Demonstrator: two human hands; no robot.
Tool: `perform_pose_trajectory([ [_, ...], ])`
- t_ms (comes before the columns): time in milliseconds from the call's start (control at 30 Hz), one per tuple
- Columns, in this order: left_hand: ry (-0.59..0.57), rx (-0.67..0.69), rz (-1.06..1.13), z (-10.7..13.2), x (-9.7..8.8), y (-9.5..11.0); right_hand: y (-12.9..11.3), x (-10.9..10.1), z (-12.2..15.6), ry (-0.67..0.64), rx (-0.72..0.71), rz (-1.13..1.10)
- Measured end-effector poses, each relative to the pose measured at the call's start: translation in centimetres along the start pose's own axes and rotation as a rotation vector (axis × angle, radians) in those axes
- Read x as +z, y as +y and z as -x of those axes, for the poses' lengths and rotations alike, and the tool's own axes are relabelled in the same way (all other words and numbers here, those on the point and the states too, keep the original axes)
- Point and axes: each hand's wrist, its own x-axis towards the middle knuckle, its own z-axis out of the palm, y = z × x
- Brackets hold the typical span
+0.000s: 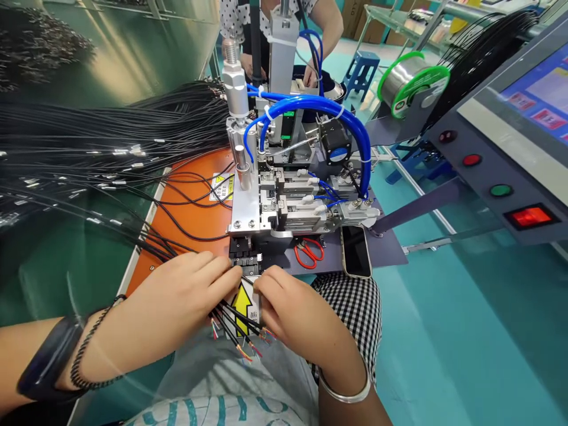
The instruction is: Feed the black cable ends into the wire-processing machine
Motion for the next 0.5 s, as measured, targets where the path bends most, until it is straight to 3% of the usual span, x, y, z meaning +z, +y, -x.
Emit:
perform_pose_trajectory([
  [67,0.010,-0.081,-0.091,0.0,-0.7,-0.6,0.1,-0.1,0.1,0.095,0.005,-0.031],
  [200,-0.070,-0.320,-0.314,0.2,-1.3,-3.1,0.2,-1.1,1.2,0.418,-0.033,-0.150],
  [233,-0.094,-0.362,-0.336,0.2,-1.2,-3.8,0.2,-1.4,1.5,0.435,-0.067,-0.191],
  [300,-0.144,-0.388,-0.334,0.3,-0.9,-5.2,0.1,-1.9,2.2,0.288,-0.179,-0.286],
  [400,-0.224,-0.305,-0.272,0.4,-0.2,-6.4,0.4,-2.3,2.8,-0.026,-0.284,-0.391],
  [433,-0.237,-0.270,-0.251,0.3,0.0,-6.5,0.5,-2.3,2.9,-0.030,-0.254,-0.408],
  [500,-0.231,-0.246,-0.233,0.2,0.1,-6.4,1.1,-2.1,2.8,0.143,-0.102,-0.420],
])
